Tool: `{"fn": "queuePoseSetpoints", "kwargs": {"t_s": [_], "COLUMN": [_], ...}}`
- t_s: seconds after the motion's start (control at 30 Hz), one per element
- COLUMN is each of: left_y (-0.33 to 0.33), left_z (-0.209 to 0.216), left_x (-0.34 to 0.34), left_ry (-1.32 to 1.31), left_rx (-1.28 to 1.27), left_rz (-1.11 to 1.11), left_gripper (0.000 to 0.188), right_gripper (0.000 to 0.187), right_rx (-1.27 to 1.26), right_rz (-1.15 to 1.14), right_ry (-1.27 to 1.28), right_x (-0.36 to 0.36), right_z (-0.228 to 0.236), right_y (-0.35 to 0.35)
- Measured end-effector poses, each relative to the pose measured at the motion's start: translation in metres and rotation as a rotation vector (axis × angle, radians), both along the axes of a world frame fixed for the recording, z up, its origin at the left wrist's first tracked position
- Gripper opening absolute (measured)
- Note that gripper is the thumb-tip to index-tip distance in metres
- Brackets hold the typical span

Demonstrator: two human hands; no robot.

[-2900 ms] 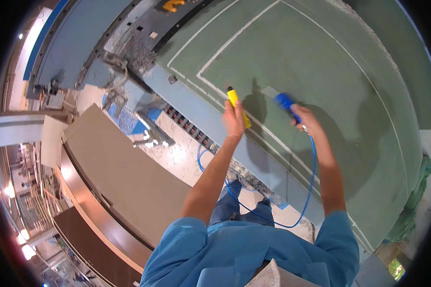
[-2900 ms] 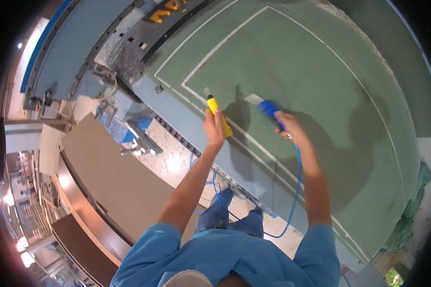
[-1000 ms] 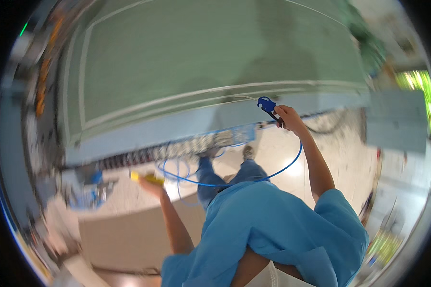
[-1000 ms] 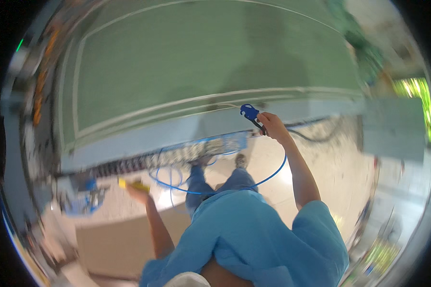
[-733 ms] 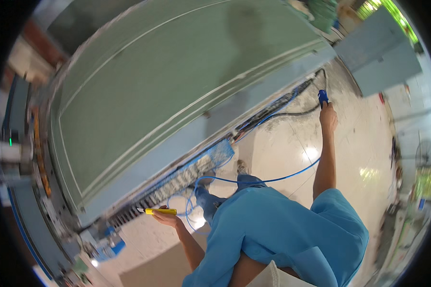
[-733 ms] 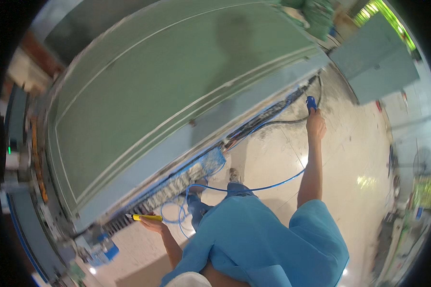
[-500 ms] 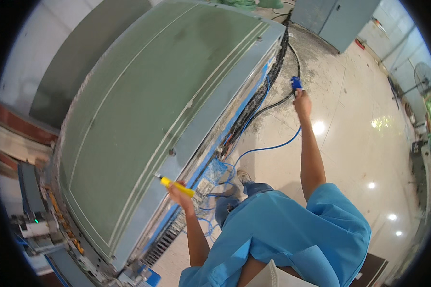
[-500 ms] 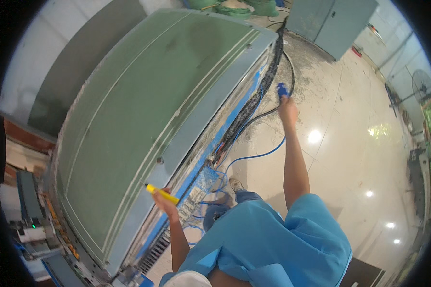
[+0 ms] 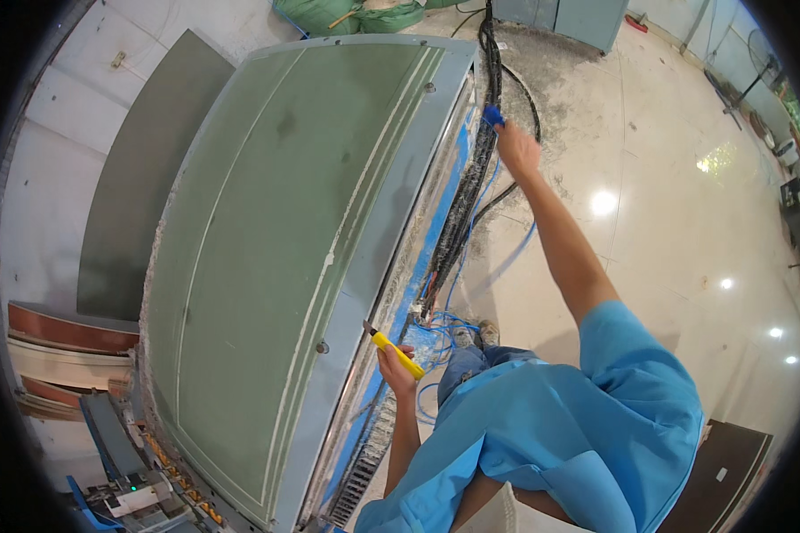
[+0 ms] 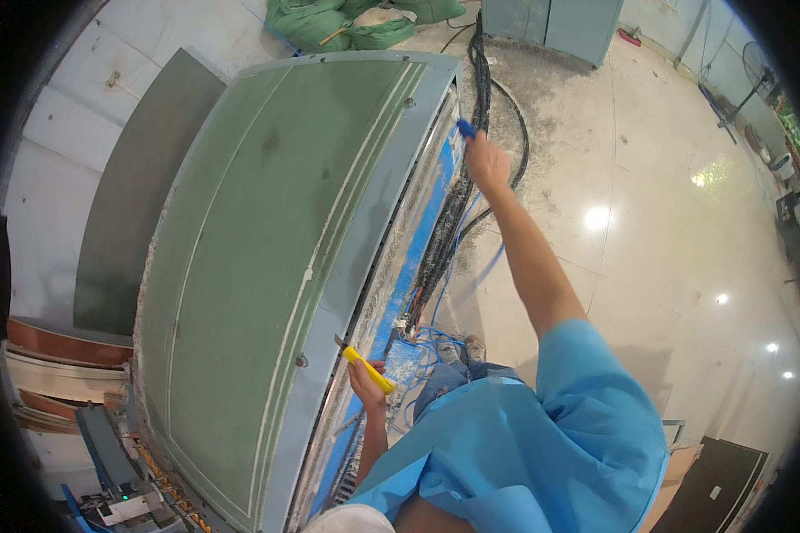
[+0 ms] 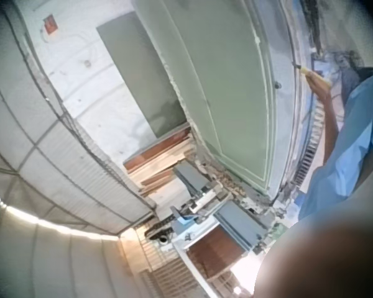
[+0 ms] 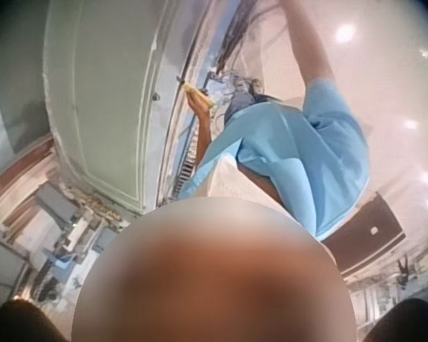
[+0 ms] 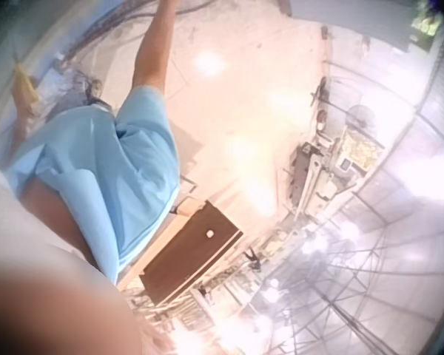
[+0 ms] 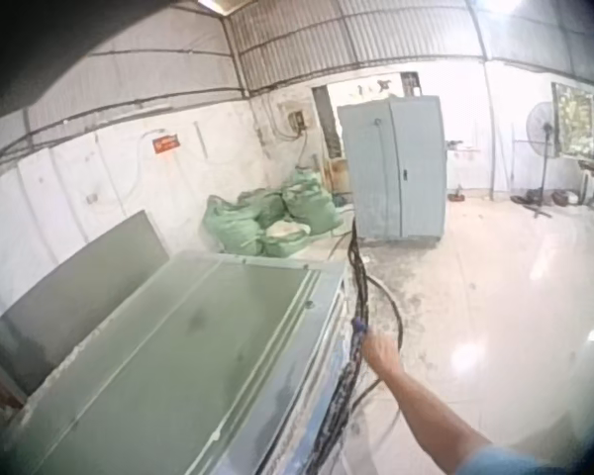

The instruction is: The person uses a utility knife to cut tape and open a cardboard box, removes the packaging, and places a large wooden panel onto a machine table. They then use a blue air nozzle to clean the machine surface before positioning the panel.

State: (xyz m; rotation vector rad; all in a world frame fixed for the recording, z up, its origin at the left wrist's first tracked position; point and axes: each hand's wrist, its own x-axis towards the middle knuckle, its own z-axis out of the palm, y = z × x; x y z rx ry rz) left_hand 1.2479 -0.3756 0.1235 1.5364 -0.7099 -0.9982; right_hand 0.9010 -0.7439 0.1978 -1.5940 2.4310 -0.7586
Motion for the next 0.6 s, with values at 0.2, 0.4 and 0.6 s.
{"fn": "queuePoseSetpoints", "kwargs": {"t_s": [0.2, 0.4, 0.6], "left_y": [-0.026, -0.113, -0.171], "left_z": [-0.018, -0.013, -0.008], "left_x": [-0.014, -0.084, -0.231], "left_ry": [0.073, 0.19, 0.072], "left_rx": [0.067, 0.059, 0.072], "left_rz": [-0.074, -0.4, -0.88], "left_gripper": [0.035, 0.031, 0.03], "right_gripper": [0.038, 0.044, 0.034], "right_rx": [-0.027, 0.022, 0.083], "right_rz": [-0.021, -0.057, -0.109], "right_ry": [0.045, -0.361, -1.63], "right_x": [-0.021, -0.04, -0.1], "right_z": [0.026, -0.028, -0.093], "right_y": [-0.049, -0.032, 0.064]}}
